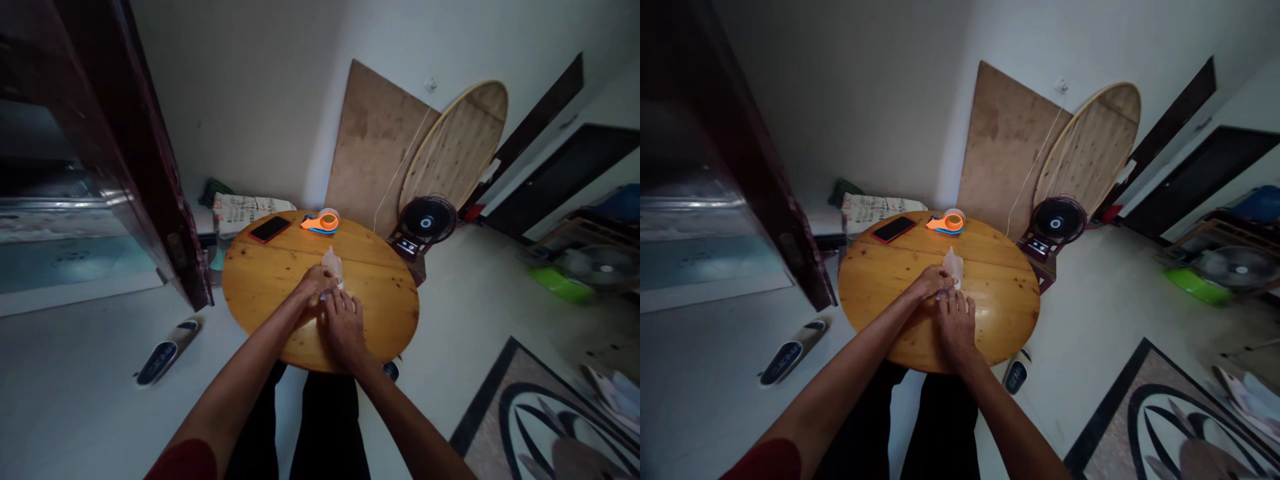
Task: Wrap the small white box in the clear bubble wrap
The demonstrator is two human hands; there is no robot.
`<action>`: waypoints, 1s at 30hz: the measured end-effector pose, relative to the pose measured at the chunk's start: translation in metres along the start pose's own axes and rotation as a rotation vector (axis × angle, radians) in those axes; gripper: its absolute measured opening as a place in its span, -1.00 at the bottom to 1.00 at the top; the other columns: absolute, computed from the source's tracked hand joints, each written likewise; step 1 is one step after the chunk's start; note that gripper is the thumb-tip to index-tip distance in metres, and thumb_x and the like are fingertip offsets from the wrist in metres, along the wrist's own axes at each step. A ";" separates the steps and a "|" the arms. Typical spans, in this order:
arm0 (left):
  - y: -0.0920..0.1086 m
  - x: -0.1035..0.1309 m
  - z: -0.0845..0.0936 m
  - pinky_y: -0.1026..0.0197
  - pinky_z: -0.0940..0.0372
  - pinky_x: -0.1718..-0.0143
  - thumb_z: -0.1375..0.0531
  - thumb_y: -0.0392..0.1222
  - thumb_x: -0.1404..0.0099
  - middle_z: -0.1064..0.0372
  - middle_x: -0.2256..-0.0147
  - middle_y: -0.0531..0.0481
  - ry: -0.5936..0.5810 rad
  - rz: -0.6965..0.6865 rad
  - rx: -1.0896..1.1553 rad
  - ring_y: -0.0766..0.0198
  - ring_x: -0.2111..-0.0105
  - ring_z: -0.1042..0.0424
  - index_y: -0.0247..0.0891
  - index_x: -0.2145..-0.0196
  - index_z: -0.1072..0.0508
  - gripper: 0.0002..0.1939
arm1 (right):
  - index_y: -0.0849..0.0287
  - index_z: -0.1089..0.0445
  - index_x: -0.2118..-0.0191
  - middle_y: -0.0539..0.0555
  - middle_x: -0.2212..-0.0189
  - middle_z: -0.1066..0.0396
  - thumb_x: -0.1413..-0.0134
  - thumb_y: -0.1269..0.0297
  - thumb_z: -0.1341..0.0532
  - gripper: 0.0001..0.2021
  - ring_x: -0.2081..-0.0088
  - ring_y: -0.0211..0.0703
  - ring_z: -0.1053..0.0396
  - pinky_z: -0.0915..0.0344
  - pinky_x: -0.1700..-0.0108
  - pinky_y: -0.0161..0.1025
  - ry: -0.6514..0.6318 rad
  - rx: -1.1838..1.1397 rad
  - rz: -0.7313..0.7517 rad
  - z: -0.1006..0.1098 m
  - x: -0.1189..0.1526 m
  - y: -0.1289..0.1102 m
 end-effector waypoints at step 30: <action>0.020 0.021 -0.005 0.14 -0.21 0.02 -0.17 -0.31 -0.15 -0.45 0.30 0.00 0.173 -0.445 -0.494 0.19 0.19 -0.38 -0.21 0.43 -0.42 -0.95 | 0.16 -0.55 0.26 0.23 -0.20 -0.25 -0.04 0.39 -0.22 -0.83 -0.22 0.16 -0.12 -0.06 -0.13 0.03 -0.321 -0.074 0.397 -0.021 -0.134 0.080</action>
Point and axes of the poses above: each hand's wrist, its own x-axis away from the middle knuckle, its own z-axis out of the back of the hand, y = z × x, the point moved 7 cm from there along -x, towards the middle knuckle
